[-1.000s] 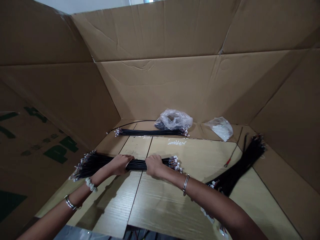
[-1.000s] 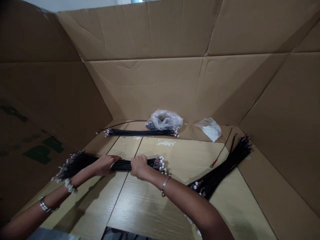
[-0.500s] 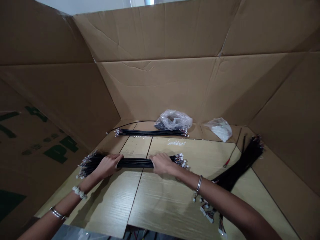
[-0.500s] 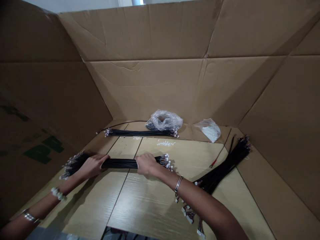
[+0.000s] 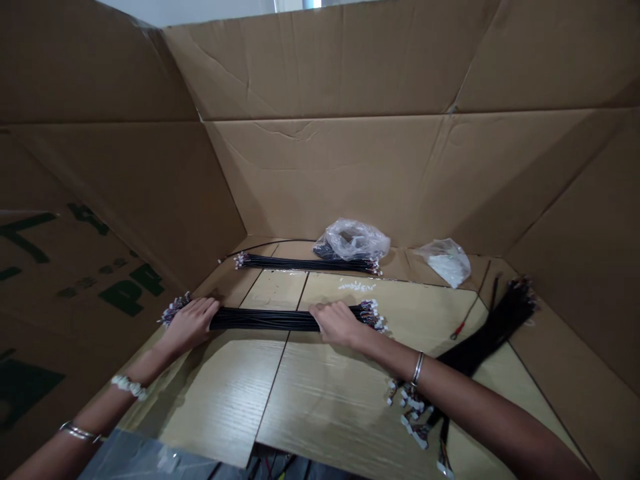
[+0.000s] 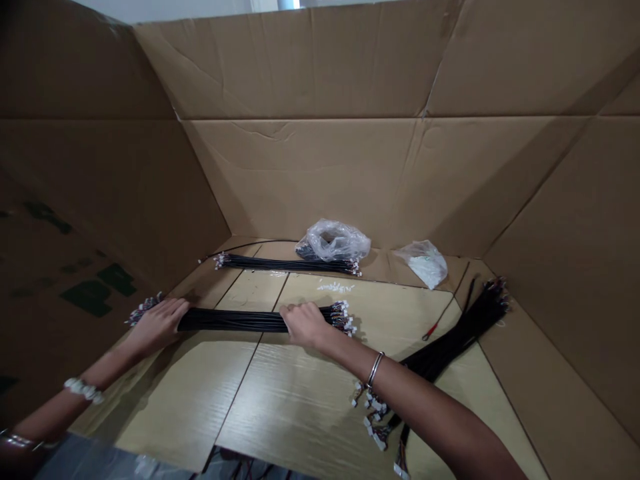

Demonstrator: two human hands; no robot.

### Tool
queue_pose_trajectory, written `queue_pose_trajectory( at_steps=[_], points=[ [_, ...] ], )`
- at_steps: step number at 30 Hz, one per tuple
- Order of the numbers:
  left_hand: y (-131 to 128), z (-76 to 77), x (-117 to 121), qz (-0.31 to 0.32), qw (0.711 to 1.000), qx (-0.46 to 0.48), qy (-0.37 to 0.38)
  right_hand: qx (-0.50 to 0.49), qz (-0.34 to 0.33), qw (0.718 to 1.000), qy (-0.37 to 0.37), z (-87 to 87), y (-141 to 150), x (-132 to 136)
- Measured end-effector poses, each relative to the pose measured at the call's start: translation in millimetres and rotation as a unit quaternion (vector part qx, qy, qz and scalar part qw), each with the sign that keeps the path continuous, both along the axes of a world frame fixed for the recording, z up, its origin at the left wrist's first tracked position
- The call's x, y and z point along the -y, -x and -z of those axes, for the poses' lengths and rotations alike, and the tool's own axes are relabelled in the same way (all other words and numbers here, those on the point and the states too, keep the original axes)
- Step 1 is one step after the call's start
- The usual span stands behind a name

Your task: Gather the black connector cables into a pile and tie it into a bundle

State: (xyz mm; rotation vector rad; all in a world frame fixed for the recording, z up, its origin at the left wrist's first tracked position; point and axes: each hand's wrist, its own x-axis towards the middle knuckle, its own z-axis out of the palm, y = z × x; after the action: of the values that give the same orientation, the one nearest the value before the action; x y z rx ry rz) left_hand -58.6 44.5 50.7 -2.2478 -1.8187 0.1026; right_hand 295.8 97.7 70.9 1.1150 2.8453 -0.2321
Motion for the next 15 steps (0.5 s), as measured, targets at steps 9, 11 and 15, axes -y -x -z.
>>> queue_pose_trajectory(
  at_steps=[9, 11, 15],
  points=[
    [12, 3.4, 4, 0.010, 1.000, 0.029, 0.007, 0.020, 0.019, 0.999, 0.023, 9.5, 5, -3],
    [14, 4.8, 5, 0.007, 0.999, 0.036, 0.003, 0.014, 0.024, 1.000, 0.012, 13.9, 3, -5],
    [15, 5.3, 8, -0.021, 0.999, 0.041, 0.015, 0.011, 0.050, 0.999, -0.009, 20.6, -3, -12]
  ],
)
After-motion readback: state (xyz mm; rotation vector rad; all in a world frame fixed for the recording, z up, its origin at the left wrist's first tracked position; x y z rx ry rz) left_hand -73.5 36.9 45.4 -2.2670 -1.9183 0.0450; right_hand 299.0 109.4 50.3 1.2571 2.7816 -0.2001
